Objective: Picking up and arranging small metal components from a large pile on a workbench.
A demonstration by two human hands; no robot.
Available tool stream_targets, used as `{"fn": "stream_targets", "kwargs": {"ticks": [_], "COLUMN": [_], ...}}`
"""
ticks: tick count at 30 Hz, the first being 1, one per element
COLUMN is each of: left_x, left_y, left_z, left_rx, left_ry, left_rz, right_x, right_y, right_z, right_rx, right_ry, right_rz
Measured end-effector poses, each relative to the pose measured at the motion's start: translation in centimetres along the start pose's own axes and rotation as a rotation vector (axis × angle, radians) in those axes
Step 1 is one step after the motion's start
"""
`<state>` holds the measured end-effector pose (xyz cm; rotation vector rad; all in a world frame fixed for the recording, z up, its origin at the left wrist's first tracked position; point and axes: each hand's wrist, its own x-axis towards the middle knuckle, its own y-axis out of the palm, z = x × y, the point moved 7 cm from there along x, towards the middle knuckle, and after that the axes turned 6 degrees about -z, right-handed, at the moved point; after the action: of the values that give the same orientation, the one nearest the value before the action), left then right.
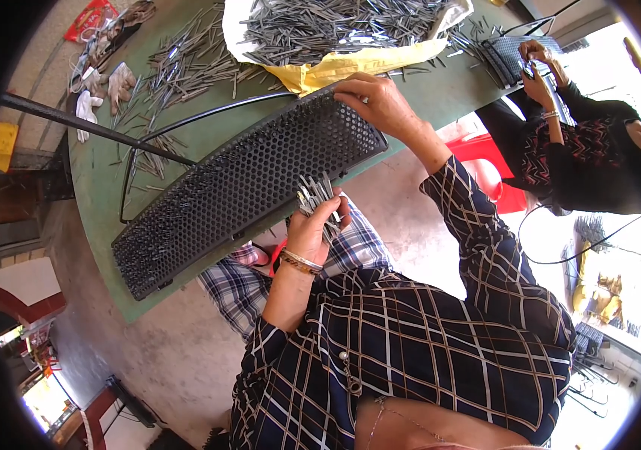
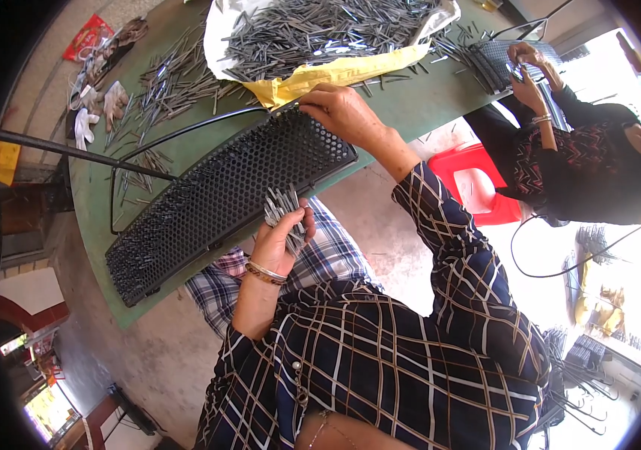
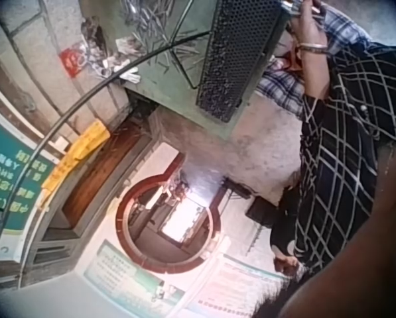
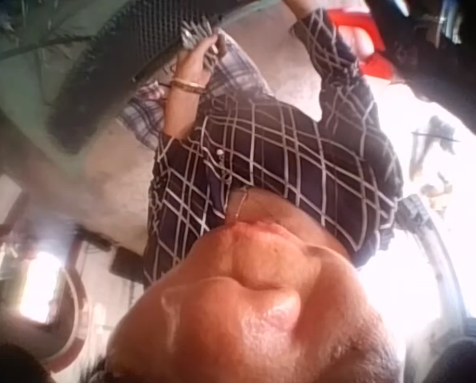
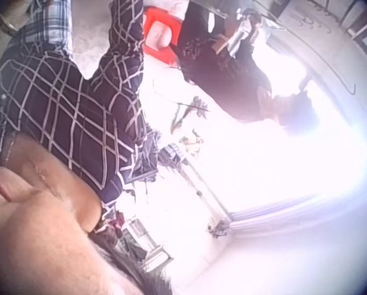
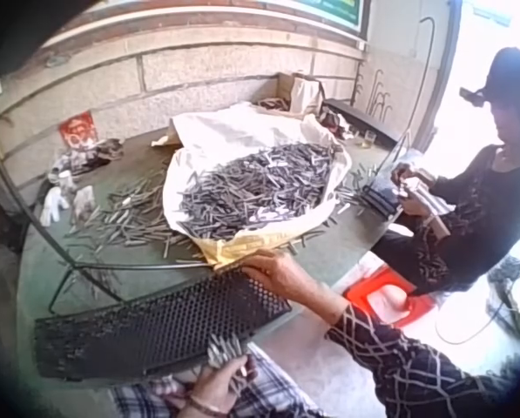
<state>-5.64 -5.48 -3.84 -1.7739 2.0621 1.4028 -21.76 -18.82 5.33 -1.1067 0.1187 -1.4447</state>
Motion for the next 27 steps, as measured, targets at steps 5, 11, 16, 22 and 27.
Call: {"fn": "stream_targets", "kwargs": {"ticks": [5,11,16,22,27], "left_x": [0.1,0.2,0.0,0.0,-0.2], "left_y": [0.0,-0.2,0.0,-0.1,0.1], "left_z": [0.0,-0.2,-0.2,0.1,0.4], "left_rx": [0.004,-0.012,-0.031,-0.044,-0.064], "left_ry": [-0.016,-0.008,-0.027,-0.050,-0.134], "left_rz": [0.000,0.004,0.002,0.010,-0.014], "right_x": [0.2,0.7,0.7,0.6,0.2], "right_y": [-0.1,0.7,0.9,0.4,0.8], "right_z": [-0.2,0.2,-0.1,-0.8,-0.4], "right_rx": [-0.043,-0.078,-0.063,0.036,-0.003], "right_ry": [-0.009,0.022,0.042,0.110,-0.011], "right_rz": [0.007,0.102,0.130,0.025,0.028]}}
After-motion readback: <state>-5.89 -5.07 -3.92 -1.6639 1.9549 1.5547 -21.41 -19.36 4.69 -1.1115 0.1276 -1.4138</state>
